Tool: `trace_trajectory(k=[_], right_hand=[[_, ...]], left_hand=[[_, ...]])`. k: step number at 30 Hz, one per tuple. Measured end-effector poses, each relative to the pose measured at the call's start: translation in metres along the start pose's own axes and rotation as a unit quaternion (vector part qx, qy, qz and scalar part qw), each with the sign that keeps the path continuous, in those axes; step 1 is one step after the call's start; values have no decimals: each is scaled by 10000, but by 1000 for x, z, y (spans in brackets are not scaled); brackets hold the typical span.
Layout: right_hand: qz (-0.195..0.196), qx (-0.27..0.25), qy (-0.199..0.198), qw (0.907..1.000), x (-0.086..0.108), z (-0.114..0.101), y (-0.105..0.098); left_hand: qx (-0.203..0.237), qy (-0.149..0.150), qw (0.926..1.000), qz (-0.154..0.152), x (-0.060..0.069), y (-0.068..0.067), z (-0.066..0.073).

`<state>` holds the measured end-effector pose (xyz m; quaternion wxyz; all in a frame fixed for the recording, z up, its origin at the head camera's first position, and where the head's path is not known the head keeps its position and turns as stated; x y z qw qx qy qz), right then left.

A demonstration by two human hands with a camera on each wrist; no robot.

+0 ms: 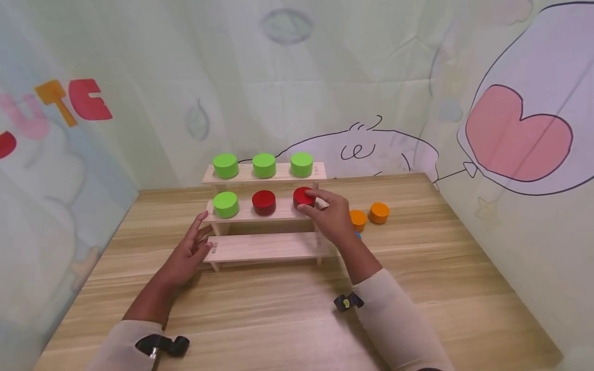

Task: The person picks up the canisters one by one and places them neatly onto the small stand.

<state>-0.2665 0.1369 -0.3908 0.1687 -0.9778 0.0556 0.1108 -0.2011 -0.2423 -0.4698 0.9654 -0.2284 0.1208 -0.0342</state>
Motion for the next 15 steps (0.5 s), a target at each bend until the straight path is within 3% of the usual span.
trace_trajectory(k=[9,15], right_hand=[[-60,-8,149,9999,0,-1,2],[-128,-11,44,9999,1,-1,4]], left_hand=[[16,-27,10000,-17,0,0,0],[29,-22,10000,-20,-1,0,0]])
Point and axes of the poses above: each hand's wrist, its own x-axis away from the middle knuckle, its own y-axis out of the palm, z = x × y, the point moved 3 cm from there along -x, towards the middle knuckle, and after that the axes turned 8 degrees about z, right-handed, at the moved point
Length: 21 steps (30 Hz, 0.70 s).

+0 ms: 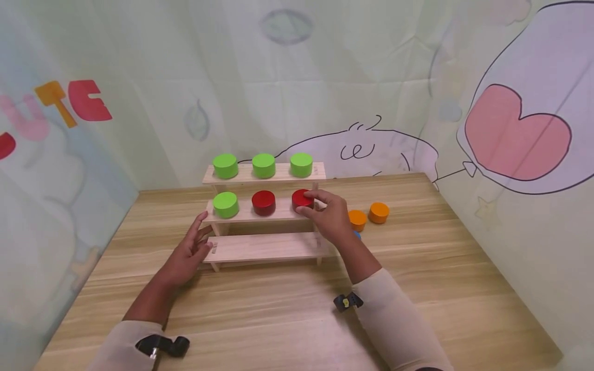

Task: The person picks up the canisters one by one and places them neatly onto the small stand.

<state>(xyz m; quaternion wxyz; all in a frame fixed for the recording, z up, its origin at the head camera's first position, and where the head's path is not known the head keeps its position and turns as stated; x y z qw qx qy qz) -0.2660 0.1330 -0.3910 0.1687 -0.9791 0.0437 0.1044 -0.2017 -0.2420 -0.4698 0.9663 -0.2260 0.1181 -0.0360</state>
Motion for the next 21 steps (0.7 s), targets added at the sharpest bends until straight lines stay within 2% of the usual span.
trace_trajectory(k=[13,21], right_hand=[[-102,192,-162,9996,-1,2,-4],[-145,363,-371,9985,0,0,-19]], left_hand=[[10,12,10000,3,0,1,0],[8,11,10000,-7,1,0,1]])
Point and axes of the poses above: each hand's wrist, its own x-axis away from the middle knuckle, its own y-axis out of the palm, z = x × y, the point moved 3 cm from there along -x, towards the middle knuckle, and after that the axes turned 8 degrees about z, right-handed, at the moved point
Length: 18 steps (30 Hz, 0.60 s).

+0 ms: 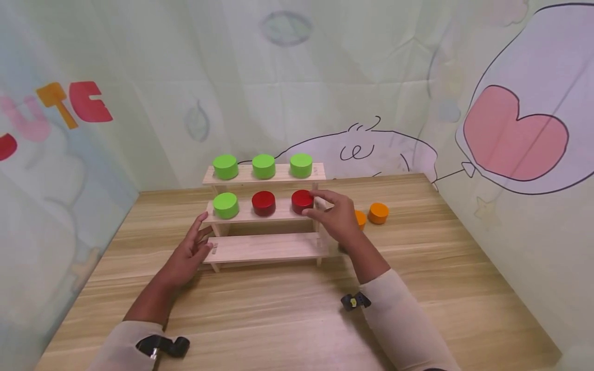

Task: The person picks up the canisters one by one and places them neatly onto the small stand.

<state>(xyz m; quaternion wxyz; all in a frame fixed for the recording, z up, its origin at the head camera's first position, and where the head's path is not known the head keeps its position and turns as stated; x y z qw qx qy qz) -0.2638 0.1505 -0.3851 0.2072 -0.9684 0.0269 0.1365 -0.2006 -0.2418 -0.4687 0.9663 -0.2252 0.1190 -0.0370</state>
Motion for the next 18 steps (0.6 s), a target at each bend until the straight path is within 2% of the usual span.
trace_trajectory(k=[6,10,18], right_hand=[[86,46,78,9999,0,-1,-21],[162,313,93,9993,-1,0,-36],[238,624,96,9977,-12,12,-63]], left_hand=[[-49,-25,10000,25,-1,0,0],[-55,-6,10000,31,-1,0,0],[-51,22,10000,55,-1,1,-1]])
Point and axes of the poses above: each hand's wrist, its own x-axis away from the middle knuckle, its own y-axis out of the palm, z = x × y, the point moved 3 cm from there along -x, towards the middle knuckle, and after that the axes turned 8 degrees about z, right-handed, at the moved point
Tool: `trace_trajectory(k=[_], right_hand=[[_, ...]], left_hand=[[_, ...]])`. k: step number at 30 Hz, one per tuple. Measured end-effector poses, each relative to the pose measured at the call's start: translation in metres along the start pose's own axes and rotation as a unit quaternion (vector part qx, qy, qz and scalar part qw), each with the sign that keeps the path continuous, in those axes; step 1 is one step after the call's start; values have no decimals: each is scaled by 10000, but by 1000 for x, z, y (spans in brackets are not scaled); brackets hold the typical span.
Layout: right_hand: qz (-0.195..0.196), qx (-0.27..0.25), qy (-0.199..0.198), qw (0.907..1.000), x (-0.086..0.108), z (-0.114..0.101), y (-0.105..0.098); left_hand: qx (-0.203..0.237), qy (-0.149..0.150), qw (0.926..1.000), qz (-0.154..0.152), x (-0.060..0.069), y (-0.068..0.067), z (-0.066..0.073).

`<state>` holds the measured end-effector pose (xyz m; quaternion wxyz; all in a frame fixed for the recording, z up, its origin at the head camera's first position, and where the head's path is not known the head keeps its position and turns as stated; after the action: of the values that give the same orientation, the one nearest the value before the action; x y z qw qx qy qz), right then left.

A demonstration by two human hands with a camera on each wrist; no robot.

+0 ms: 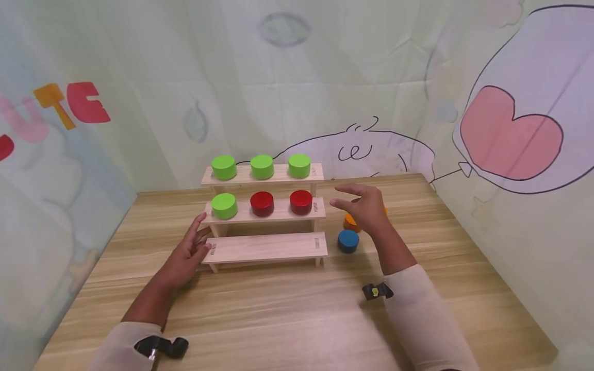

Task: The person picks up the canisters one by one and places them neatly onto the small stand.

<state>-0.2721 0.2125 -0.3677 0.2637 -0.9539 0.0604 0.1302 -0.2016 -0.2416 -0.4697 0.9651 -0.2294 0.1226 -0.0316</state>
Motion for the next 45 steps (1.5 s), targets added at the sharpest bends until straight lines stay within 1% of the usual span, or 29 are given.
trace_trajectory(k=[5,11,19,24,27,31,35,38,41,45], right_hand=[[53,324,27,9995,-7,16,-12],[96,539,73,9985,-16,31,-23],[-146,532,605,9966,-21,55,-28],[-159,643,986,9929,-19,74,-31],[-80,548,1123,9921,-17,86,-34],[19,232,1267,9917,-15,102,-38],[61,-48,1633,9866,-13,115,-41],[28,-102,1850,9827,-13,123,-42],[-97,-7,1874,9822,-14,131,-43],[-257,71,1762,9840,-13,140,-43]], left_hand=[[69,-20,10000,-50,0,1,-1],[-25,8,10000,-25,0,0,0],[-37,-20,10000,-12,1,-1,0],[2,-18,10000,-24,1,0,0],[9,-19,10000,-26,1,0,1],[13,-49,10000,-20,0,-1,2],[-2,-79,10000,-29,-1,-1,3],[-18,-74,10000,-18,0,-1,3],[10,-30,10000,-1,0,-1,2],[5,14,10000,-7,-1,-1,1]])
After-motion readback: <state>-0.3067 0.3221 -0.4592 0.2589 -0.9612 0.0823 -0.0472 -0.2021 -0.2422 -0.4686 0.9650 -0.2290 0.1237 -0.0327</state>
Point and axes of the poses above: each hand's wrist, its own x-axis away from the middle knuckle, its own y-axis out of the palm, z = x × y, the point moved 3 cm from there along -x, towards the middle knuckle, and after that the axes turned 8 degrees about z, right-handed, at the moved point
